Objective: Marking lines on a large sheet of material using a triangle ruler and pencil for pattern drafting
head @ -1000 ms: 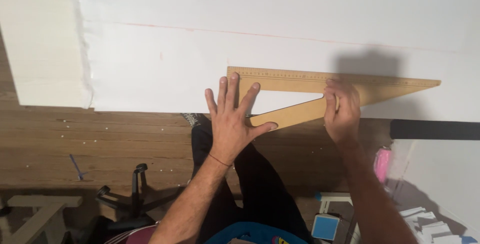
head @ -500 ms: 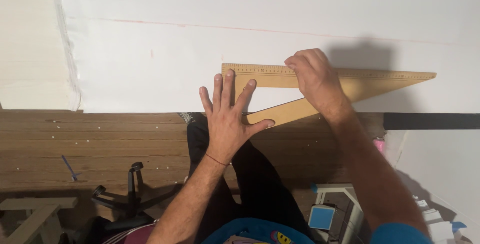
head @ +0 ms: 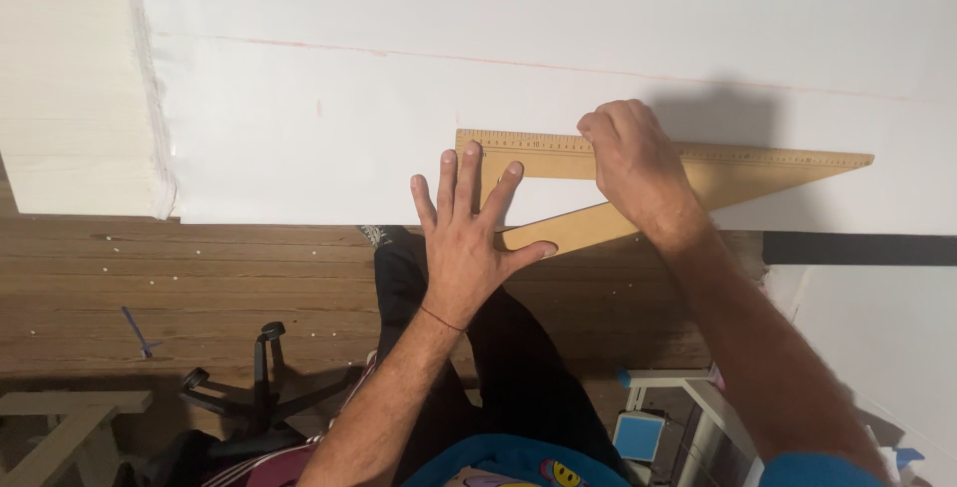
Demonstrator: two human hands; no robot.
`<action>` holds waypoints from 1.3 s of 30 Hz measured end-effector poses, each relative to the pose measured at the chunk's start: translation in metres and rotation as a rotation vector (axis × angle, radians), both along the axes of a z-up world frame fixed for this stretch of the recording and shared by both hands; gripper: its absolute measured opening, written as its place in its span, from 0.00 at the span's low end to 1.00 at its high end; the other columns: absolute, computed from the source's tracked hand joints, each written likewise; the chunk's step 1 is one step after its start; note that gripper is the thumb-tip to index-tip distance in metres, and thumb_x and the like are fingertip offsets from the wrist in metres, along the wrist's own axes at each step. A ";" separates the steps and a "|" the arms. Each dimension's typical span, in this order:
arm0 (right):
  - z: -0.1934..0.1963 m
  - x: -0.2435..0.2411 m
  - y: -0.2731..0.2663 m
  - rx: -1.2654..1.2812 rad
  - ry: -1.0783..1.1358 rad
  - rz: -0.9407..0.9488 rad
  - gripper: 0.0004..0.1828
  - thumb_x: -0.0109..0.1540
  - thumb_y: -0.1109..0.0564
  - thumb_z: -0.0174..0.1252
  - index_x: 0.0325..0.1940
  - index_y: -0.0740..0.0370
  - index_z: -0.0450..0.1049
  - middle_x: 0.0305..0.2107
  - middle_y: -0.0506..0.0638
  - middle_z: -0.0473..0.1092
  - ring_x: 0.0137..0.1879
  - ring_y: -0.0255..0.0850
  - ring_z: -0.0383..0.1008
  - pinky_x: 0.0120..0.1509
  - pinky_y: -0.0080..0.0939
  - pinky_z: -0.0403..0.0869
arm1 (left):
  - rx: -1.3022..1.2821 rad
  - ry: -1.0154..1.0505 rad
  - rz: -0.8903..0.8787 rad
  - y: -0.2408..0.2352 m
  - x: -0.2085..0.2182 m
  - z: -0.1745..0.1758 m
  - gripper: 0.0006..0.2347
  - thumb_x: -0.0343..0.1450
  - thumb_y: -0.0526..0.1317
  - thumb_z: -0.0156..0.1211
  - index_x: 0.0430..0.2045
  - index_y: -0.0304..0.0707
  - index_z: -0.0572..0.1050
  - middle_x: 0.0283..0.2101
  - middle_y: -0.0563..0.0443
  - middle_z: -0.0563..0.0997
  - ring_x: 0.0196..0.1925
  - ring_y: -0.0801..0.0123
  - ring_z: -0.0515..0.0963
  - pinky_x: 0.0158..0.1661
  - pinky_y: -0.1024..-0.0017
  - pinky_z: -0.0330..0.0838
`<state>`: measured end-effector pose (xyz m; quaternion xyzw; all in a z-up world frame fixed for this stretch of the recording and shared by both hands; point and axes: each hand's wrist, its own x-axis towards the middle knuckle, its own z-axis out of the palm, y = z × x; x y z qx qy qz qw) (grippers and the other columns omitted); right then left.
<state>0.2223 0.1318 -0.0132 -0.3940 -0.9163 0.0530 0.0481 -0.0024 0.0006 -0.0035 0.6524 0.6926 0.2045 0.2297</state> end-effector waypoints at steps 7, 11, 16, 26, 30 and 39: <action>-0.006 0.006 0.002 -0.040 -0.001 0.017 0.03 0.71 0.62 0.51 0.45 0.61 0.71 0.33 0.50 0.62 0.40 0.49 0.70 0.44 0.48 0.72 | -0.010 -0.004 0.000 -0.001 0.000 0.001 0.44 0.54 0.76 0.64 0.67 0.70 0.66 0.77 0.49 0.54 0.80 0.54 0.45 0.73 0.42 0.25; -0.009 0.006 0.009 0.095 0.027 0.064 0.04 0.72 0.60 0.51 0.44 0.60 0.71 0.31 0.51 0.61 0.39 0.50 0.70 0.44 0.47 0.71 | -0.003 -0.004 -0.010 -0.001 0.000 0.002 0.44 0.53 0.77 0.63 0.67 0.69 0.66 0.77 0.48 0.54 0.80 0.53 0.48 0.73 0.41 0.27; -0.002 0.005 -0.004 0.092 0.158 0.031 0.05 0.71 0.61 0.51 0.45 0.61 0.72 0.33 0.52 0.64 0.40 0.51 0.71 0.47 0.48 0.71 | 0.023 0.034 0.000 0.000 -0.001 0.005 0.44 0.54 0.76 0.63 0.67 0.69 0.66 0.77 0.48 0.54 0.80 0.53 0.47 0.73 0.42 0.29; 0.010 0.079 -0.104 -0.060 0.436 -0.416 0.07 0.72 0.63 0.48 0.46 0.73 0.67 0.57 0.71 0.70 0.66 0.69 0.68 0.75 0.63 0.64 | 0.137 -0.068 -0.037 0.000 0.041 0.003 0.46 0.51 0.73 0.69 0.65 0.58 0.69 0.74 0.33 0.58 0.76 0.36 0.55 0.71 0.42 0.49; -0.003 0.127 -0.114 -0.066 0.479 -0.468 0.08 0.73 0.64 0.47 0.47 0.75 0.67 0.60 0.73 0.68 0.70 0.68 0.65 0.79 0.62 0.59 | 0.148 -0.072 -0.053 0.001 0.084 0.003 0.42 0.56 0.71 0.67 0.66 0.56 0.69 0.74 0.33 0.58 0.76 0.36 0.54 0.73 0.45 0.48; -0.025 0.183 -0.097 -0.004 0.398 -0.432 0.09 0.76 0.61 0.47 0.47 0.73 0.67 0.64 0.69 0.69 0.72 0.67 0.65 0.80 0.65 0.58 | 0.129 -0.047 -0.083 0.007 0.120 -0.004 0.37 0.65 0.71 0.56 0.68 0.59 0.65 0.76 0.39 0.55 0.79 0.45 0.49 0.73 0.45 0.41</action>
